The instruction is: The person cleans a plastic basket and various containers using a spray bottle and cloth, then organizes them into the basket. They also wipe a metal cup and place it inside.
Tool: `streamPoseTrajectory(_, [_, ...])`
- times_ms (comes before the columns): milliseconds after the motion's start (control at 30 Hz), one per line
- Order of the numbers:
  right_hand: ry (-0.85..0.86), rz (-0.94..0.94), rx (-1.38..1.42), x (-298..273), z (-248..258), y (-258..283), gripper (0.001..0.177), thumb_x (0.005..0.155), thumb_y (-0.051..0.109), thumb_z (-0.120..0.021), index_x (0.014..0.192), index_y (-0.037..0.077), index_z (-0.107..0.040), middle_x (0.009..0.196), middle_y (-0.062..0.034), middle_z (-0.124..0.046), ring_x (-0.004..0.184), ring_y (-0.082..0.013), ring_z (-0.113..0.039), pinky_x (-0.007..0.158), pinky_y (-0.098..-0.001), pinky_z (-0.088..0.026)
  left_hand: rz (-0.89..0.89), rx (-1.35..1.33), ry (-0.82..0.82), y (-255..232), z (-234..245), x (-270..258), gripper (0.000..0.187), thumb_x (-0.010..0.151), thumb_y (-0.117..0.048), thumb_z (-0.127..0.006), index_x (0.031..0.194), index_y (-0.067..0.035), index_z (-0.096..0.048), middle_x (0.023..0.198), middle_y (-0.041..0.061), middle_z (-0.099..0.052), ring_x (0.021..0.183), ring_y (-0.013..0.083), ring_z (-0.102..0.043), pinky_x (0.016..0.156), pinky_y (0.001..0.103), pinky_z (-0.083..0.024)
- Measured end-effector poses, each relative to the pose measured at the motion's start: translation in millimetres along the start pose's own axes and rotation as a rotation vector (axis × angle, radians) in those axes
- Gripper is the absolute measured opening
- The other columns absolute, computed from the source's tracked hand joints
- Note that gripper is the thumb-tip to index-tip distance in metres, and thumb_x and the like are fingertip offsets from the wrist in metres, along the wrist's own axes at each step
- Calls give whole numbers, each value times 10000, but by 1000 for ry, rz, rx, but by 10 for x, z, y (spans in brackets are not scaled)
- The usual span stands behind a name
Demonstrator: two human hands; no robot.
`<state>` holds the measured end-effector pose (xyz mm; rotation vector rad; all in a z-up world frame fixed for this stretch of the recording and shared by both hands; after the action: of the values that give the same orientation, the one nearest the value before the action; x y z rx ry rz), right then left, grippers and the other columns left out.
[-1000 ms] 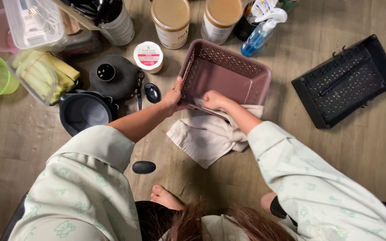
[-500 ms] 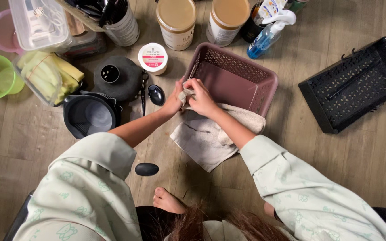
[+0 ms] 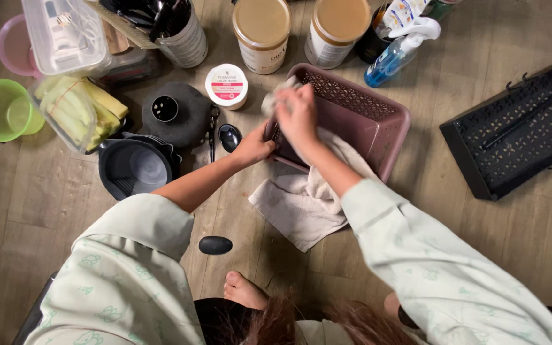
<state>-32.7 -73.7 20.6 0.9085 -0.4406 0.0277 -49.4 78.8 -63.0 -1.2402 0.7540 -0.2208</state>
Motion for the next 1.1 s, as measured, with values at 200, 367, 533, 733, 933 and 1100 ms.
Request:
streamPoseTrajectory(200, [207, 243, -8, -195, 49, 367, 295, 869, -27, -680, 1145, 69, -720, 1127, -151, -523, 1002, -297, -563, 892, -406, -510, 25, 338, -202, 11, -8, -31, 279, 901, -187, -594, 1136, -44, -643, 922, 187, -748, 878, 325, -735, 812, 430, -563])
streamPoseTrajectory(367, [88, 288, -505, 515, 229, 158, 525, 727, -61, -580, 1232, 23, -696, 1236, -168, -569, 1055, -360, -516, 906, -449, -453, -64, 419, -287, -373, 18, -261, 662, 827, -188, -594, 1478, -123, -491, 1083, 251, -690, 1037, 443, -654, 898, 499, -504])
streamPoseTrajectory(533, [72, 236, -421, 671, 225, 31, 332, 859, -55, -601, 1127, 92, -731, 1137, -107, -625, 1064, -344, -534, 964, -436, -463, -145, 616, -303, -728, 190, -118, 731, 692, -256, -759, 1362, -84, -525, 1241, 257, -650, 1127, 443, -637, 856, 506, -491])
streamPoseTrajectory(733, [46, 422, -284, 560, 122, 168, 361, 860, -30, -611, 1193, 44, -728, 1160, -148, -628, 1058, -342, -531, 961, -410, -470, -67, 398, -383, -721, 239, 542, 442, 926, -247, -660, 1295, -55, -511, 1128, 285, -683, 1113, 480, -618, 939, 534, -488])
streamPoseTrajectory(933, [33, 107, -364, 397, 882, -428, 153, 934, 50, -686, 1071, 52, -755, 1052, -126, -611, 1057, -320, -542, 946, -403, -466, -114, 440, -411, -616, 201, 506, 408, 931, -111, -583, 1329, -78, -503, 1132, 278, -685, 1102, 494, -604, 937, 554, -471])
streamPoseTrajectory(1100, [-119, -87, -449, 116, 1840, -770, 280, 867, 5, -659, 1114, 68, -777, 1074, -160, -601, 1061, -329, -543, 959, -411, -467, -142, 439, -403, -714, 223, 467, 450, 911, -103, -580, 1351, -81, -489, 1135, 276, -679, 1094, 487, -608, 930, 552, -472])
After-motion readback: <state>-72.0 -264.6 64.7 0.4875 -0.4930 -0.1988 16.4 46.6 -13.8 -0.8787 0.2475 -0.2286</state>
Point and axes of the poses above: each hand's wrist, its own x-axis towards the middle knuckle, its own z-axis out of the back of the hand, y = z × x, the point moved 6 cm from there along x, towards the middle knuckle
